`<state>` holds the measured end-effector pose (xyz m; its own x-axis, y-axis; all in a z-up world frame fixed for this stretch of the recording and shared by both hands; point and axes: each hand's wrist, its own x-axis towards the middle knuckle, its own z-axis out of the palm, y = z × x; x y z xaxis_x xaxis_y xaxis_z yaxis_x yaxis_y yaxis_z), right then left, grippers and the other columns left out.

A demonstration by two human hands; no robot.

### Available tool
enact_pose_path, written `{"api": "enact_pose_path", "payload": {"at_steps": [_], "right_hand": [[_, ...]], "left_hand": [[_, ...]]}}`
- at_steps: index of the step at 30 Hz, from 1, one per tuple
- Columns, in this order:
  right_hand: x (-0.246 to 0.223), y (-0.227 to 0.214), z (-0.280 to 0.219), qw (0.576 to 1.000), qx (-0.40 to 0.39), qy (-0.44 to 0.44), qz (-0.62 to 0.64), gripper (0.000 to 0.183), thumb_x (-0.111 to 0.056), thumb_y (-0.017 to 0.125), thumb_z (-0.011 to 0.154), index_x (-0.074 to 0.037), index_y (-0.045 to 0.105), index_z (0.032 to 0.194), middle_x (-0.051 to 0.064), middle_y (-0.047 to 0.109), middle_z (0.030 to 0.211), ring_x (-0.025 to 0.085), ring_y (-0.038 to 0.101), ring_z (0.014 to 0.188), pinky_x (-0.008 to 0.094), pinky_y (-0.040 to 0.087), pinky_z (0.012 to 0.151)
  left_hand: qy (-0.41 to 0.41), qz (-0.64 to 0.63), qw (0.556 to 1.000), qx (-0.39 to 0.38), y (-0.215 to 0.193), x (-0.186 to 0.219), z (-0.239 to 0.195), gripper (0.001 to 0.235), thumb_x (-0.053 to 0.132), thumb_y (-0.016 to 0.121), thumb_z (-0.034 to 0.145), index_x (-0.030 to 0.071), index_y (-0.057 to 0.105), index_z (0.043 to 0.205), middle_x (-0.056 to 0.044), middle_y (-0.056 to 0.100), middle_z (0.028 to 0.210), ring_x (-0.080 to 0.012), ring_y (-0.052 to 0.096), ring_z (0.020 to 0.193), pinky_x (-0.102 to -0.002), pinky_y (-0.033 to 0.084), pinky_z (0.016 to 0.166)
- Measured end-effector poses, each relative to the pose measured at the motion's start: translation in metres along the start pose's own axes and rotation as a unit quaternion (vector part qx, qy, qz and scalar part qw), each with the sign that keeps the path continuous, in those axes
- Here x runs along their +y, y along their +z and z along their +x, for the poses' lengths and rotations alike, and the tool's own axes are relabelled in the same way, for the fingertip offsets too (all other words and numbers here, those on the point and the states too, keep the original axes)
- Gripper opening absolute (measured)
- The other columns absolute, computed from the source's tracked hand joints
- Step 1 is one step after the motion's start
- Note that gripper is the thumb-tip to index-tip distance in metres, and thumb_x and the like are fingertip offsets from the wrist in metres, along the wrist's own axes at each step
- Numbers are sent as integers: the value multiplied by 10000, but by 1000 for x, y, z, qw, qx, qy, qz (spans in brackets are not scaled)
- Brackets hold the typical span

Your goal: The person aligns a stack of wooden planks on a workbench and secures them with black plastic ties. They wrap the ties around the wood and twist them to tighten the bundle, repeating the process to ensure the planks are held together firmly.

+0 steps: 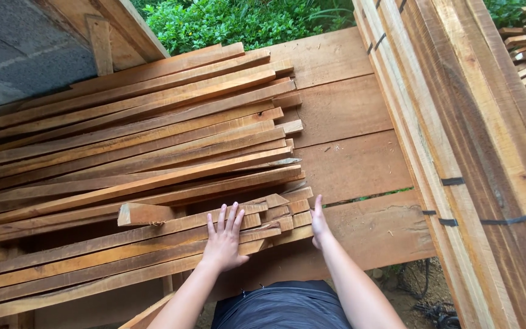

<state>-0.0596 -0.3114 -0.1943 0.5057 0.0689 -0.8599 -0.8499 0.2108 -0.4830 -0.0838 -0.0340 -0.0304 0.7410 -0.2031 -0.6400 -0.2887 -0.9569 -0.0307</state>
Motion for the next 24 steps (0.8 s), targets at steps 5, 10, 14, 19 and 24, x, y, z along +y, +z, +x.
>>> {"api": "enact_pose_path", "payload": {"at_steps": [5, 10, 14, 19, 24], "right_hand": [[-19, 13, -25, 999, 15, 22, 32, 1234, -929, 147, 791, -27, 68, 1629, 203, 128, 1709, 350, 112, 1588, 601, 48, 1258], [-16, 9, -19, 998, 35, 29, 34, 1226, -924, 190, 780, -68, 28, 1643, 202, 85, 1712, 370, 72, 1587, 637, 45, 1248], [-18, -2, 7, 999, -22, 28, -23, 1212, -939, 177, 803, -78, 51, 1647, 218, 97, 1714, 391, 78, 1586, 650, 56, 1238], [-26, 5, 0, 997, -61, 11, -45, 1216, -969, 101, 785, -113, 23, 1645, 228, 70, 1709, 404, 81, 1581, 644, 76, 1238], [-30, 12, -12, 994, -4, 41, -105, 1198, -957, 59, 724, -209, -58, 1652, 173, -24, 1720, 382, 1, 1591, 670, 40, 1237]], "left_hand": [[1, -3, 1000, -14, -5, 0, 2, 1386, 616, 832, 708, 95, -77, 1615, -146, -124, 1710, -391, -128, 1568, -697, -73, 1210], [1, -5, 999, -36, -4, -2, 2, 1383, 616, 831, 710, 99, -77, 1616, -147, -125, 1711, -392, -124, 1571, -695, -78, 1216], [7, -24, 1000, -12, 0, -6, 2, 1395, 634, 835, 698, 99, -75, 1609, -145, -114, 1705, -389, -121, 1569, -697, -78, 1209], [14, -27, 999, -18, -9, -2, 2, 1401, 666, 822, 710, 89, -90, 1604, -146, -116, 1706, -398, -133, 1566, -710, -75, 1201], [2, -13, 999, -51, -20, 2, -2, 1422, 665, 826, 709, 119, -113, 1626, -150, -127, 1715, -397, -134, 1569, -706, -61, 1211]]}}
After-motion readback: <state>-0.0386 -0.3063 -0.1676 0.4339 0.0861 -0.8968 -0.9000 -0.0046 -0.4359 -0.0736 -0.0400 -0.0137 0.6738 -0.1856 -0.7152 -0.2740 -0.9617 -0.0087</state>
